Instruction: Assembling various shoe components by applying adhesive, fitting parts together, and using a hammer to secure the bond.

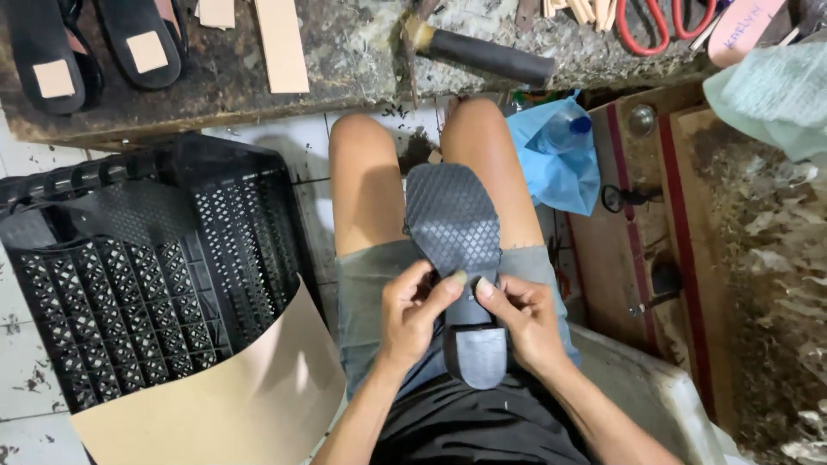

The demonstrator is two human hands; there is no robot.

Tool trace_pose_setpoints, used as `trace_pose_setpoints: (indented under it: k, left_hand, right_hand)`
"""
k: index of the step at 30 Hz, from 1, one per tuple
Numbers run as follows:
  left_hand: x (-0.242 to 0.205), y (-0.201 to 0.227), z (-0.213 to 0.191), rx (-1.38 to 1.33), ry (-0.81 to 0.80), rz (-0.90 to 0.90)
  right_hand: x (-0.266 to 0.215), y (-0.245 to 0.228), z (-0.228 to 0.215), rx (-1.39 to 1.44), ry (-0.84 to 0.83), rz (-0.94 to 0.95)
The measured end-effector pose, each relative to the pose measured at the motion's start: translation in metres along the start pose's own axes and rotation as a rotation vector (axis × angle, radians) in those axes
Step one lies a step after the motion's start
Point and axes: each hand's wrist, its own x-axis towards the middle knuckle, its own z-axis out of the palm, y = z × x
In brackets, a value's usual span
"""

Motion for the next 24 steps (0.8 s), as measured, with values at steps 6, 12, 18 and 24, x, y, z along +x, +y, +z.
trace_pose_setpoints:
  k: [6, 12, 18, 24]
  left_hand:
    - [0.006, -0.066, -0.022, -0.232, 0.160, -0.114]
    - [0.015, 0.022, -0.010, -0.201, -0.059, -0.214]
    - [0.025, 0.003, -0.021, -0.690, -0.151, -0.082]
    - [0.051, 0.003, -0.037, -0.406, -0.140, -0.004]
  right_hand:
    - [0.006, 0.002, -0.005, 0.095, -0.142, -0.045]
    - [0.001, -0.041, 0.017, -0.373, -0.236, -0.371]
    - [0.001, -0.055, 0.041, -0.638, -0.376, -0.572]
    - [0.035, -0.045, 0.054, -0.140, -0.600, -0.152]
